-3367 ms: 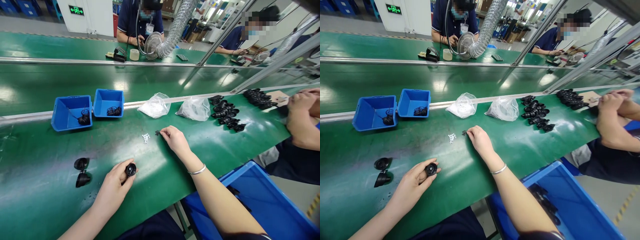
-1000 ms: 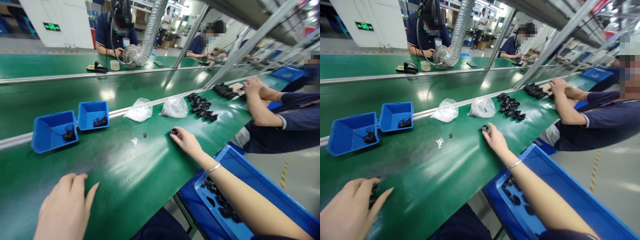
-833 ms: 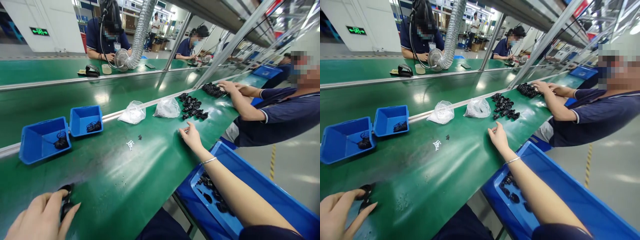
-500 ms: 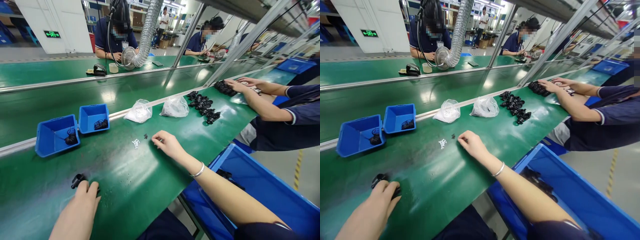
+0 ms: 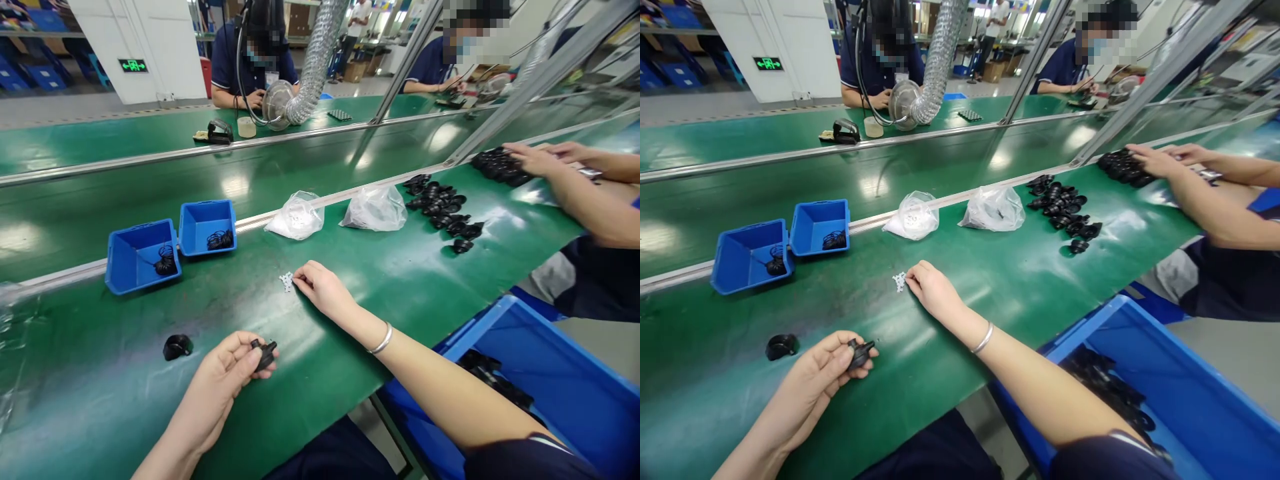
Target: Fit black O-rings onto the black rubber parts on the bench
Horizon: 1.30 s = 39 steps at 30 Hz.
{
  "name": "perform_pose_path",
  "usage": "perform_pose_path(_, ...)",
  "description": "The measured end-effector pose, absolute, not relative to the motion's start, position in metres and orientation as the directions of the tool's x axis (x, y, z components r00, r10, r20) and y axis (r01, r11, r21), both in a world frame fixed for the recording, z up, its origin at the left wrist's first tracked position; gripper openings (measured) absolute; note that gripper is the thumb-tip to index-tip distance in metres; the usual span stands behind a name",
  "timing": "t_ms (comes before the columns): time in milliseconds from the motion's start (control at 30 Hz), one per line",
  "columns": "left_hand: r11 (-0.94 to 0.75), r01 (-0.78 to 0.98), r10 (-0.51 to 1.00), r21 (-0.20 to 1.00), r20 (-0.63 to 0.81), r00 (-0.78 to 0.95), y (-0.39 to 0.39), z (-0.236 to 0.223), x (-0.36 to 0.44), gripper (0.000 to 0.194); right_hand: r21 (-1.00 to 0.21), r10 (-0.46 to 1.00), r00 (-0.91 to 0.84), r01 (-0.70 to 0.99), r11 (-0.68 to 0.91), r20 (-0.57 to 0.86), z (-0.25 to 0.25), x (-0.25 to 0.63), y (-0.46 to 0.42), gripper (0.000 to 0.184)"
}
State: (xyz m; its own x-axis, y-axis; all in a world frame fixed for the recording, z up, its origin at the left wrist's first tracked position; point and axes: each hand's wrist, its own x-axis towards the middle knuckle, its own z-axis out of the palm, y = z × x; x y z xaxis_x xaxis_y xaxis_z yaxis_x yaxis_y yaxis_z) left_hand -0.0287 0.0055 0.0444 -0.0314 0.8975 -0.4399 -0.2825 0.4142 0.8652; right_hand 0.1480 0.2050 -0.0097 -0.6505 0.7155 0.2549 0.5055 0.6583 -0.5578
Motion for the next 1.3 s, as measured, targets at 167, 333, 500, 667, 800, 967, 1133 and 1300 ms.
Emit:
perform_pose_path(167,0.304,-0.295,0.938,0.906,-0.338,-0.071,0.007,0.036,-0.027,0.035,-0.575,0.751,-0.604,0.526,0.627,0.267,-0.011,0.146,0.204,0.015)
perform_pose_path(333,0.199,0.064,0.959,0.978,-0.181,-0.217,0.003,0.024,-0.025,0.033,-0.566,0.776,-0.572,0.560,0.605,0.264,-0.012,0.144,0.206,0.019)
perform_pose_path(500,0.155,0.485,0.967,0.861,-0.031,-0.254,0.002,0.018,-0.024,0.033,-0.563,0.798,-0.548,0.587,0.582,0.253,-0.012,0.146,0.210,0.015)
perform_pose_path(667,0.084,0.614,0.970,0.785,0.077,-0.231,0.003,0.014,-0.026,0.034,-0.558,0.792,-0.553,0.585,0.589,0.257,-0.013,0.145,0.209,0.015)
perform_pose_path(800,0.134,0.529,0.964,0.838,0.013,-0.266,0.002,0.012,-0.025,0.035,-0.567,0.795,-0.544,0.577,0.587,0.270,-0.013,0.146,0.210,0.014)
perform_pose_path(967,0.218,-0.007,0.942,0.976,-0.212,-0.262,0.004,0.019,-0.022,0.035,-0.568,0.796,-0.532,0.573,0.590,0.290,-0.013,0.148,0.212,0.015)
perform_pose_path(1133,0.339,-0.328,0.893,0.882,-0.411,-0.183,0.006,0.032,-0.021,0.035,-0.553,0.789,-0.534,0.575,0.603,0.305,-0.013,0.148,0.211,0.013)
perform_pose_path(1300,0.387,-0.364,0.871,0.847,-0.466,-0.159,0.007,0.039,-0.015,0.041,-0.496,0.759,-0.576,0.585,0.642,0.303,-0.013,0.147,0.208,0.009)
